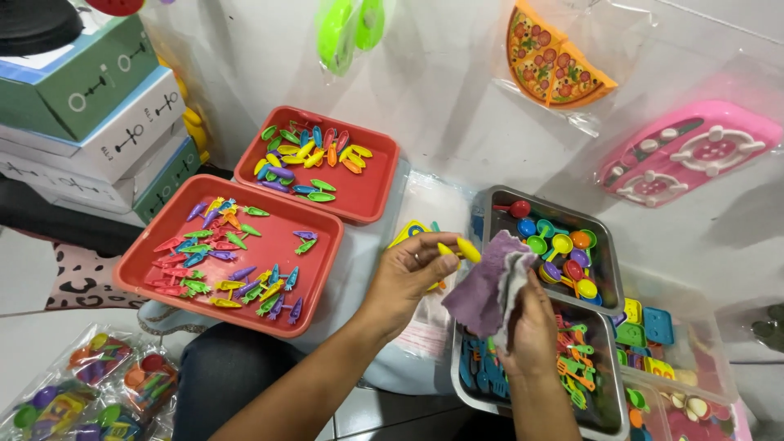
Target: Cleaning small plastic toy pieces with a cloth and sorting them into different trays on the floor.
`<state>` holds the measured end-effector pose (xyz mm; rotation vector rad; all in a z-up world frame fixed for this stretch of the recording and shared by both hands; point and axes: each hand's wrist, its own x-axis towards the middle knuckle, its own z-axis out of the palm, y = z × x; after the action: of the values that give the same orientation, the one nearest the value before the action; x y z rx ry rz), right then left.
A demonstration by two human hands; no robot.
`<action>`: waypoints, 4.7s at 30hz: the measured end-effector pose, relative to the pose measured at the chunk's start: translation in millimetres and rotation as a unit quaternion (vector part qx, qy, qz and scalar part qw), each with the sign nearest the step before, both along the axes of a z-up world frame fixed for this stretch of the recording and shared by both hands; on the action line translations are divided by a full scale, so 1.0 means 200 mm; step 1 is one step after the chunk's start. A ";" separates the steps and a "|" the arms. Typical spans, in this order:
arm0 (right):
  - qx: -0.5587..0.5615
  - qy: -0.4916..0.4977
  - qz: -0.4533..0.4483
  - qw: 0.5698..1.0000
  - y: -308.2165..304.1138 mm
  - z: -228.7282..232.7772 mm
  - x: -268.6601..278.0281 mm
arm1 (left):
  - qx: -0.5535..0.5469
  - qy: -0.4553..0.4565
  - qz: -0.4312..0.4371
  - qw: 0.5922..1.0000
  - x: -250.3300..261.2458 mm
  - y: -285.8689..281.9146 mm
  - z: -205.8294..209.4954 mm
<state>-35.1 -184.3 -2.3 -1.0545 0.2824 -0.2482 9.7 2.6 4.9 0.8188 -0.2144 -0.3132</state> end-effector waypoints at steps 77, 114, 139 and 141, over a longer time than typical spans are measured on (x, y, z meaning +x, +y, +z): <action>-0.172 -0.058 0.019 0.983 -0.01 -0.05 -0.03 | 0.053 -0.053 0.001 0.997 -0.04 -0.10 -0.12; 0.062 -0.009 -0.004 0.998 -0.26 0.07 -0.02 | 0.624 -0.259 0.157 0.720 0.07 0.06 -0.01; -0.072 0.033 0.031 0.996 -0.27 0.09 -0.01 | 0.840 -0.243 0.097 0.475 0.23 1.15 0.08; -0.081 0.027 0.012 0.996 -0.27 0.08 0.00 | 0.844 -0.238 0.103 0.470 0.24 1.14 0.09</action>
<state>-34.4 -239.0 14.2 -1.2266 0.3006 -0.2239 58.2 230.3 23.8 2.9676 -0.2826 0.0840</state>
